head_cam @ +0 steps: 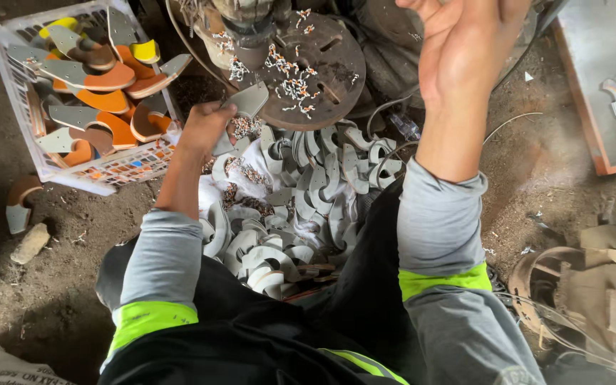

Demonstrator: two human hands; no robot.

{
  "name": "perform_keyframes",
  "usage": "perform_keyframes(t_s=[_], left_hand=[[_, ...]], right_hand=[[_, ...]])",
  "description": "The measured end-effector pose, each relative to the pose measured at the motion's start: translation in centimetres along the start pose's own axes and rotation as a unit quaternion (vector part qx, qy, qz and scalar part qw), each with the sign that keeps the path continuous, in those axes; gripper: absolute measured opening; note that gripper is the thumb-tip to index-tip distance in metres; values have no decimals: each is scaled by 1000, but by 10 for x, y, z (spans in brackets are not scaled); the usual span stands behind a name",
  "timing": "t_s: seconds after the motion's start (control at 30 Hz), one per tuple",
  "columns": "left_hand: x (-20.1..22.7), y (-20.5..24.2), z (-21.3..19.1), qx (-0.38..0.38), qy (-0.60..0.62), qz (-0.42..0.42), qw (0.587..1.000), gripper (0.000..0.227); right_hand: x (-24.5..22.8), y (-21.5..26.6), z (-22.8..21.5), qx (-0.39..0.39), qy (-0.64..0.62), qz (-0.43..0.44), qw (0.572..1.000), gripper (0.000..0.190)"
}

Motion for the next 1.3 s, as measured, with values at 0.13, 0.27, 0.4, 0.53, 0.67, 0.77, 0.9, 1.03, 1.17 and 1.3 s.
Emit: perform_keyframes(t_s=[0.13,0.27,0.4,0.53,0.67,0.77,0.9,1.03,1.17,1.3], left_hand=[[-2,-8,6,-12,-10,-33,999,15],[-3,-14,14,-47,-5,-3,999,17],[-4,-16,17,-57,16,-4,998,14],[-1,-15,17,-50,4,-31,998,14],[-2,-15,17,-56,18,-26,998,15],[-3,-18,18,-53,21,-28,998,15],[-4,-18,18,-58,19,-21,998,16],[-4,-18,17,-64,19,-18,998,16],[-3,-19,17,-67,19,-16,997,16],[-2,-18,17,-67,16,-20,997,17]], right_hand=[[3,13,3,20,-32,0,999,5],[2,15,6,15,-29,-8,999,4],[4,18,5,-2,-13,-12,1000,6],[5,18,4,-7,-22,-19,1000,9],[7,22,4,-3,-30,-11,999,11],[8,22,3,-3,-31,-12,999,12],[9,24,2,4,-31,-10,999,11],[11,25,2,18,-32,-7,999,12],[13,27,2,16,-26,-11,999,15],[13,29,0,21,-31,-6,999,14]])
Point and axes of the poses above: each hand's wrist, its own y-axis away from the middle knuckle, its own z-axis out of the palm, x = y × z, the point moved 2 cm from there along -y, towards the middle knuckle, and after that the axes turned 1 degree about z, right-handed, at the moved point
